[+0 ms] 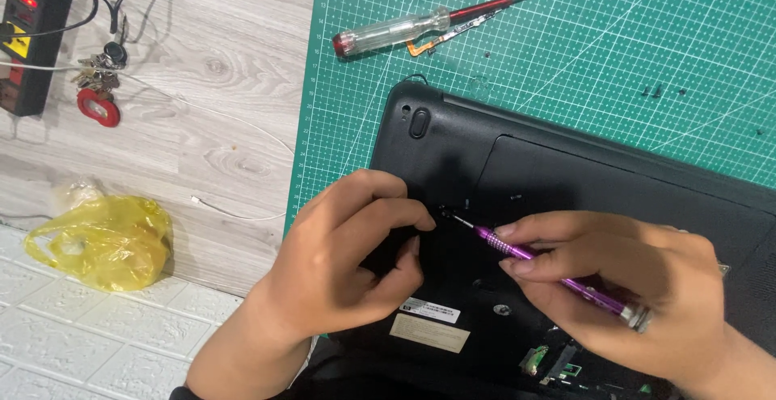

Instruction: Removing and reinstalling a hard drive in a laptop using a screwdriver

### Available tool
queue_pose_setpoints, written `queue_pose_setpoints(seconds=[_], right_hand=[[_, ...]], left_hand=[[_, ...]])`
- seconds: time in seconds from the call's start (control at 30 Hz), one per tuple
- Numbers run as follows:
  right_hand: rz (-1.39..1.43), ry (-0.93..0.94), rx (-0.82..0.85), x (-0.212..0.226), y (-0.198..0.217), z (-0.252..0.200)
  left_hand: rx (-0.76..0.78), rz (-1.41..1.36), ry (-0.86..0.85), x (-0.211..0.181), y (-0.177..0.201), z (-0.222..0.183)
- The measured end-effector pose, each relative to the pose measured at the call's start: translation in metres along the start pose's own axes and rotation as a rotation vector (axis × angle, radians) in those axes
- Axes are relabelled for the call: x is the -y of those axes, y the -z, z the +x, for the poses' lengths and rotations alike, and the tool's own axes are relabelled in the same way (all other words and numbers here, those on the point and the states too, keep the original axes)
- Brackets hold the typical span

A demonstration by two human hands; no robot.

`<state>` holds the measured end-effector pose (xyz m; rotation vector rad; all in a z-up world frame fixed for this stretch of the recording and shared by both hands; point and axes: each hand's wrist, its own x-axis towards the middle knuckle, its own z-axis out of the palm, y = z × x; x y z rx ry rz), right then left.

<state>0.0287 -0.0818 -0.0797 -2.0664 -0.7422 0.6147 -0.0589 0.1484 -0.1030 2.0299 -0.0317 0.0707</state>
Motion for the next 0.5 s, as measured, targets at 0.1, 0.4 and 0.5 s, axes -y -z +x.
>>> queue_pose_setpoints(seconds=[0.1, 0.4, 0.5], right_hand=[[-0.006, -0.015, 0.014, 0.0021, 0.0004, 0.0016], [-0.002, -0.032, 0.007, 0.0009, 0.0005, 0.0006], [0.011, -0.033, -0.009, -0.0014, 0.0006, -0.0021]], left_hand=[[-0.002, -0.004, -0.001, -0.0001, 0.0002, 0.0004], [0.004, 0.004, -0.001, -0.0006, 0.0007, 0.0009], [0.007, -0.003, -0.002, 0.0007, 0.0001, 0.0002]])
